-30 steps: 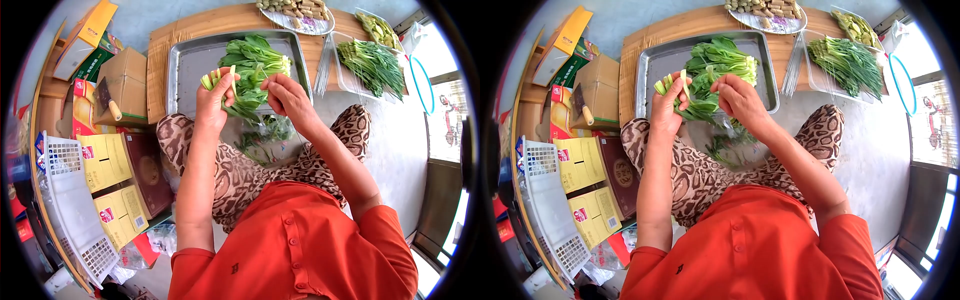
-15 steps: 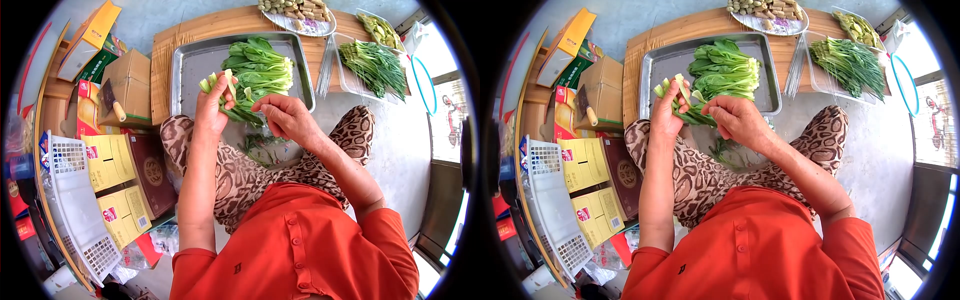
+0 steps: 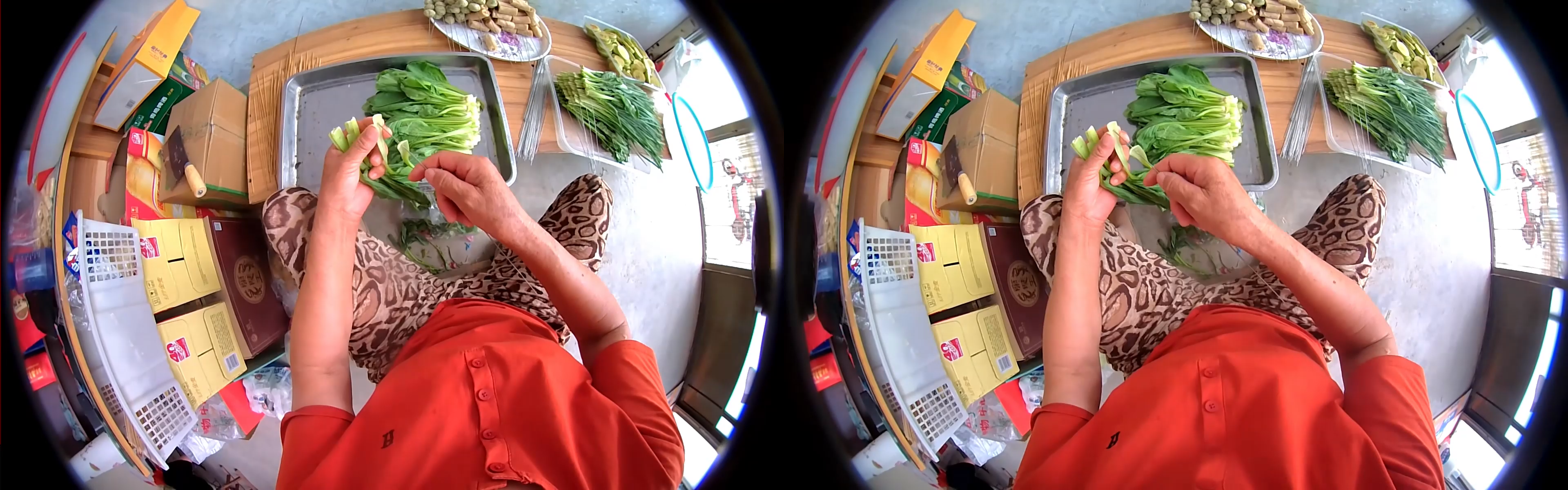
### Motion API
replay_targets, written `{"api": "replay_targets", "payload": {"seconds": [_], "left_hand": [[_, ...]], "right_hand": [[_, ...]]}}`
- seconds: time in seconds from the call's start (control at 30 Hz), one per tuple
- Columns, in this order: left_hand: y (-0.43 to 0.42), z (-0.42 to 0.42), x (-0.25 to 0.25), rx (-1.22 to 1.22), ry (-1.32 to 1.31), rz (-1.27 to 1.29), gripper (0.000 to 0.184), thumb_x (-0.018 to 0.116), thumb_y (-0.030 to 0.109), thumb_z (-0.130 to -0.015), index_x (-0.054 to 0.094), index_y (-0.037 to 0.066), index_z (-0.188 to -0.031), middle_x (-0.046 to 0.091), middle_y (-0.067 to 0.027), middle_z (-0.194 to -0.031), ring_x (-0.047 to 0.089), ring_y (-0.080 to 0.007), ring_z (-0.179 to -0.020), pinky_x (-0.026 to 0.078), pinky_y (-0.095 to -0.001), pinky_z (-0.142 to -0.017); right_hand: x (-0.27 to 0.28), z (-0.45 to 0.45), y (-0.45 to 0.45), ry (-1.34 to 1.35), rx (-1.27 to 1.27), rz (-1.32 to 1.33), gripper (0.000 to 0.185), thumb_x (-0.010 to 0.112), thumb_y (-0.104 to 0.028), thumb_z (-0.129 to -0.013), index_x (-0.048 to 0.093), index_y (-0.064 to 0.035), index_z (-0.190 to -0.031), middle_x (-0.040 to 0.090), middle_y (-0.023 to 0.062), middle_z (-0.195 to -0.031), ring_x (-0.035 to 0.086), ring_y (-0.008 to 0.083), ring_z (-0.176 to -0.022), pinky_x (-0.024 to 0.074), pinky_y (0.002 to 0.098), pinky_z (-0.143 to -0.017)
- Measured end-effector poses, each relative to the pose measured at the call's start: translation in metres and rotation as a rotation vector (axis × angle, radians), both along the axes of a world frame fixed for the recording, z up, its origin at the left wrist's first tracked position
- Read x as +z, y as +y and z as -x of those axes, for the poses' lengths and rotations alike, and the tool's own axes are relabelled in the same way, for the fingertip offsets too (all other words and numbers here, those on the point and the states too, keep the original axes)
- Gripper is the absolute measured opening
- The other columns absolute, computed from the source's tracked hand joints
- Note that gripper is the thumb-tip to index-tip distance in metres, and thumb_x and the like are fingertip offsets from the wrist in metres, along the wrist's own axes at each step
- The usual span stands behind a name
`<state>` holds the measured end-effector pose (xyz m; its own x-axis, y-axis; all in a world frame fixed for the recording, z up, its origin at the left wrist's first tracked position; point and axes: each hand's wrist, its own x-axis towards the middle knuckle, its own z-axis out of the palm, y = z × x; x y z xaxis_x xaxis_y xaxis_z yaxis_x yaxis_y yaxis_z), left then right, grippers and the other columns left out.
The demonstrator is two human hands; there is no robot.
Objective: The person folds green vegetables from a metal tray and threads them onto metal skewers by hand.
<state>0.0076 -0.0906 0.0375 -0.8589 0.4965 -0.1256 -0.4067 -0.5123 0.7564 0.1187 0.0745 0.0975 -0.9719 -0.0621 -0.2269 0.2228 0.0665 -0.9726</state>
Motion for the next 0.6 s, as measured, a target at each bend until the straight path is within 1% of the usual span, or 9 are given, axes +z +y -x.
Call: {"api": "replay_targets", "payload": {"seconds": [0.1, 0.2, 0.3, 0.37, 0.43, 0.5, 0.53, 0.57, 0.6], "left_hand": [[0.000, -0.003, 0.002, -0.033, 0.002, 0.043, 0.023, 0.070, 0.018, -0.084, 0.061, 0.003, -0.099, 0.062, -0.0027, -0.084, 0.047, -0.0060, -0.060, 0.034, -0.0197, -0.048], [0.007, -0.011, 0.006, -0.119, -0.017, 0.209, 0.022, 0.072, 0.018, -0.082, 0.062, 0.004, -0.096, 0.057, 0.0032, -0.072, 0.046, -0.0053, -0.057, 0.033, -0.0201, -0.048], [0.012, -0.013, 0.004, -0.104, 0.127, 0.270, 0.018, 0.071, 0.017, -0.083, 0.062, 0.004, -0.094, 0.054, 0.0036, -0.071, 0.045, -0.0046, -0.057, 0.033, -0.0206, -0.047], [0.010, -0.011, -0.001, -0.108, 0.173, 0.296, 0.019, 0.067, 0.017, -0.086, 0.061, 0.004, -0.097, 0.055, 0.0039, -0.076, 0.045, -0.0049, -0.060, 0.033, -0.0205, -0.050], [0.013, -0.011, -0.006, -0.133, 0.263, 0.376, 0.017, 0.066, 0.019, -0.087, 0.062, 0.004, -0.095, 0.055, 0.0042, -0.075, 0.044, -0.0045, -0.059, 0.033, -0.0201, -0.050], [0.018, -0.012, -0.010, -0.164, 0.287, 0.405, 0.017, 0.065, 0.019, -0.088, 0.063, 0.004, -0.094, 0.054, 0.0043, -0.074, 0.043, -0.0040, -0.059, 0.033, -0.0198, -0.050], [0.019, -0.014, -0.012, -0.172, 0.328, 0.452, 0.016, 0.065, 0.019, -0.088, 0.063, 0.004, -0.094, 0.054, 0.0043, -0.074, 0.043, -0.0038, -0.059, 0.033, -0.0196, -0.050], [0.021, -0.014, -0.013, -0.178, 0.372, 0.500, 0.016, 0.065, 0.018, -0.088, 0.062, 0.004, -0.094, 0.053, 0.0043, -0.074, 0.043, -0.0036, -0.059, 0.033, -0.0195, -0.050], [0.021, -0.013, -0.015, -0.180, 0.372, 0.500, 0.016, 0.065, 0.018, -0.088, 0.062, 0.004, -0.094, 0.053, 0.0043, -0.074, 0.043, -0.0036, -0.059, 0.033, -0.0195, -0.050]], "right_hand": [[0.000, 0.003, 0.000, 0.009, 0.003, -0.006, 0.021, 0.046, -0.014, -0.095, 0.062, -0.0002, -0.096, 0.048, -0.0020, -0.053, 0.043, 0.0051, -0.045, 0.0343, 0.0234, -0.044], [-0.003, 0.010, 0.002, 0.038, -0.016, 0.005, 0.020, 0.046, -0.014, -0.095, 0.061, -0.0007, -0.094, 0.047, -0.0021, -0.052, 0.042, 0.0050, -0.044, 0.0331, 0.0233, -0.042], [-0.017, 0.021, 0.010, 0.010, -0.055, 0.027, 0.020, 0.047, -0.015, -0.095, 0.061, -0.0013, -0.093, 0.046, -0.0028, -0.052, 0.040, 0.0048, -0.043, 0.0310, 0.0227, -0.041], [-0.029, 0.026, 0.019, 0.046, -0.170, 0.040, 0.019, 0.048, -0.015, -0.095, 0.061, -0.0017, -0.092, 0.045, -0.0034, -0.052, 0.039, 0.0049, -0.042, 0.0293, 0.0222, -0.040], [-0.034, 0.028, 0.023, 0.033, -0.201, 0.055, 0.018, 0.053, -0.018, -0.093, 0.062, -0.0018, -0.092, 0.047, -0.0035, -0.054, 0.039, 0.0039, -0.045, 0.0288, 0.0218, -0.042], [-0.037, 0.033, 0.020, 0.059, -0.271, -0.033, 0.019, 0.060, -0.021, -0.090, 0.062, -0.0019, -0.090, 0.050, -0.0031, -0.058, 0.039, 0.0028, -0.050, 0.0293, 0.0219, -0.044], [-0.041, 0.035, 0.020, 0.075, -0.261, -0.071, 0.021, 0.064, -0.022, -0.087, 0.062, -0.0012, -0.087, 0.053, -0.0026, -0.062, 0.041, 0.0030, -0.056, 0.0323, 0.0223, -0.047], [-0.043, 0.037, 0.018, 0.071, -0.264, -0.071, 0.021, 0.064, -0.022, -0.087, 0.062, -0.0012, -0.087, 0.053, -0.0026, -0.062, 0.041, 0.0030, -0.056, 0.0323, 0.0223, -0.047], [-0.044, 0.039, 0.015, 0.094, -0.251, -0.085, 0.018, 0.063, -0.020, -0.089, 0.061, -0.0026, -0.089, 0.049, -0.0050, -0.060, 0.037, 0.0021, -0.051, 0.0279, 0.0210, -0.043]]}}
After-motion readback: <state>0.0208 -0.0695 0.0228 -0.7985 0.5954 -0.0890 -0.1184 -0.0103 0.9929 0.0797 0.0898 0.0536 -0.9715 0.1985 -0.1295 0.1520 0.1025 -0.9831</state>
